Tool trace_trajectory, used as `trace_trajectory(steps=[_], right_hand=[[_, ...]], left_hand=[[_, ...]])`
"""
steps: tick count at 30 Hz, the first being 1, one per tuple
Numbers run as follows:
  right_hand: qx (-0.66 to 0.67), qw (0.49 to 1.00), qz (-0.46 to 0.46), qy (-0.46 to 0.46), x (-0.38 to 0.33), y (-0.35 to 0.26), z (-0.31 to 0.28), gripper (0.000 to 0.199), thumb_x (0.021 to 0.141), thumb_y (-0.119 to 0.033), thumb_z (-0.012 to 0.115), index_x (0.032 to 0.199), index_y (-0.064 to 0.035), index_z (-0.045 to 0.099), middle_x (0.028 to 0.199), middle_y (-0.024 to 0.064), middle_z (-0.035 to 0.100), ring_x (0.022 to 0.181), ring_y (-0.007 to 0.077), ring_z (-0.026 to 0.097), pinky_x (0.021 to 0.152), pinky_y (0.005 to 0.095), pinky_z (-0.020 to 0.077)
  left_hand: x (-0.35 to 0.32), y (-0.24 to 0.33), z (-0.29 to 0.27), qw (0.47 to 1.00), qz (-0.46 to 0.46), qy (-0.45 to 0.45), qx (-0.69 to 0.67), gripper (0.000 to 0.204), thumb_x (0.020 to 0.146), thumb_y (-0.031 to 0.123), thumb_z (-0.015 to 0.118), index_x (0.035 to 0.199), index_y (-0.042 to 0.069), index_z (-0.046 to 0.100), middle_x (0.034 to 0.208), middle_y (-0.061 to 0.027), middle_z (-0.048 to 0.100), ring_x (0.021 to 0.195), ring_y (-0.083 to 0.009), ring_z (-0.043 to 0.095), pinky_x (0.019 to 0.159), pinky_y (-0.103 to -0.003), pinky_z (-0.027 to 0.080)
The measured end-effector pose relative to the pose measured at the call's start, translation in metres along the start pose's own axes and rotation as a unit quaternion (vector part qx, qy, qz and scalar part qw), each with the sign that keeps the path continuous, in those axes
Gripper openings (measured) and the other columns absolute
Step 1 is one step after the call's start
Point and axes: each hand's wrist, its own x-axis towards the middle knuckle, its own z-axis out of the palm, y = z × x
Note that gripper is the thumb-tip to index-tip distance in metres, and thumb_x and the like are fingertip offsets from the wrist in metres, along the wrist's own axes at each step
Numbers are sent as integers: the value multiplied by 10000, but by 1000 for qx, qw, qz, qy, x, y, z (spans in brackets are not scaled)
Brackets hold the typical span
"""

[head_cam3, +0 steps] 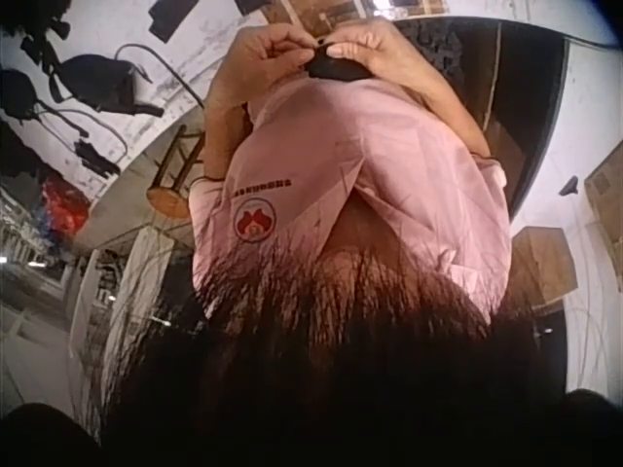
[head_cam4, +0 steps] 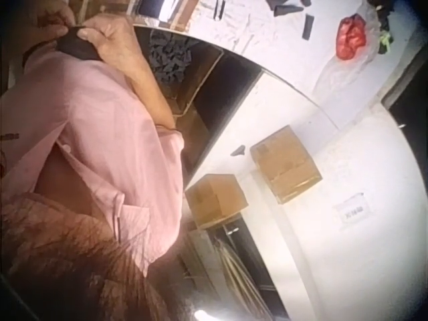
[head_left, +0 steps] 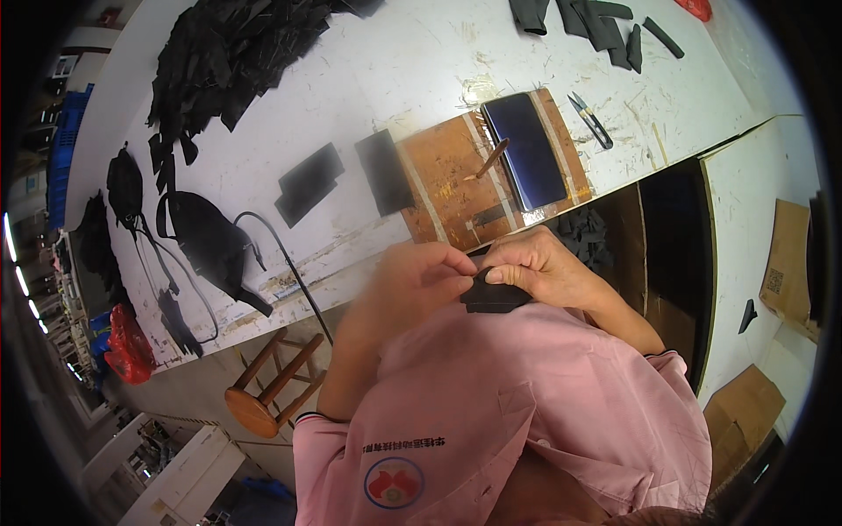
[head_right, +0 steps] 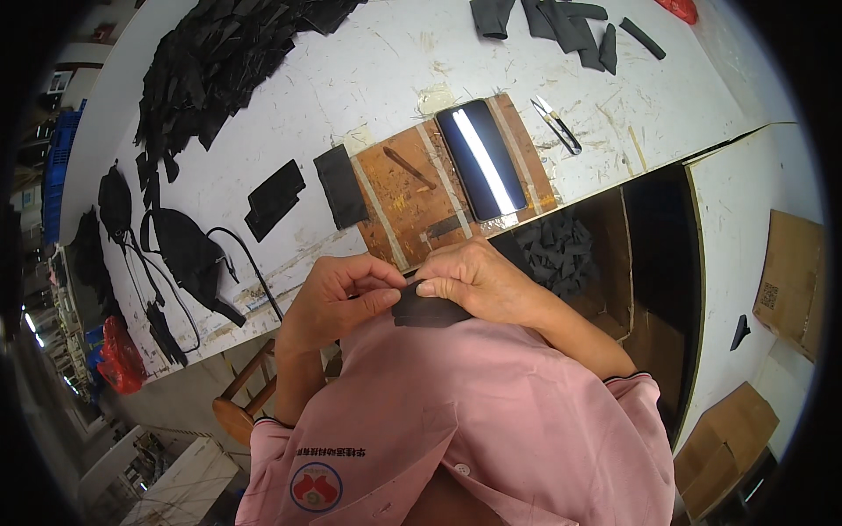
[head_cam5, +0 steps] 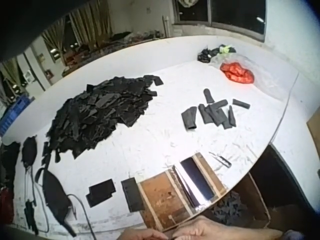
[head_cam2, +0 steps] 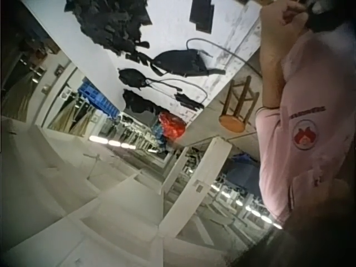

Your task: Applying industrial glue to small black fabric components and assembling them on a workbench.

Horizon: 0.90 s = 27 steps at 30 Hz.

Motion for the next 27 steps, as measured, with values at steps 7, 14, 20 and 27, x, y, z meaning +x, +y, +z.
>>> trace_trajectory(steps=[7, 14, 20, 27], right_hand=[[-6, 999, 17, -26, 1, 1, -1, 177, 793, -161, 602, 820, 15, 601, 709, 96, 589, 643, 180, 558, 609, 276, 436], [95, 993, 62, -13, 1, -2, -1, 101, 743, -64, 646, 768, 25, 605, 713, 61, 601, 652, 119, 547, 605, 242, 427], [-28, 999, -25, 11, 1, 2, -2, 126, 753, -131, 616, 772, -6, 615, 707, 109, 581, 693, 234, 564, 654, 314, 431], [-122, 982, -144, -15, 14, -5, 5, 150, 754, -156, 589, 743, -6, 601, 726, 136, 567, 749, 303, 542, 711, 386, 423]], left_hand=[[1, 1, -2, 999, -9, 0, 50, 99, 778, -2, 588, 873, -28, 595, 742, -22, 606, 670, -35, 532, 579, -158, 417], [6, -8, -4, 990, -28, -40, -134, 81, 766, -9, 590, 846, -20, 592, 724, -18, 594, 638, -39, 529, 558, -164, 422], [9, -15, 2, 997, -12, 17, -71, 84, 756, -39, 567, 834, -15, 583, 704, -12, 575, 634, -45, 526, 552, -165, 418], [0, -21, 7, 984, 8, 79, 157, 103, 748, -48, 562, 844, -14, 571, 720, -2, 571, 634, -31, 504, 550, -160, 399]])
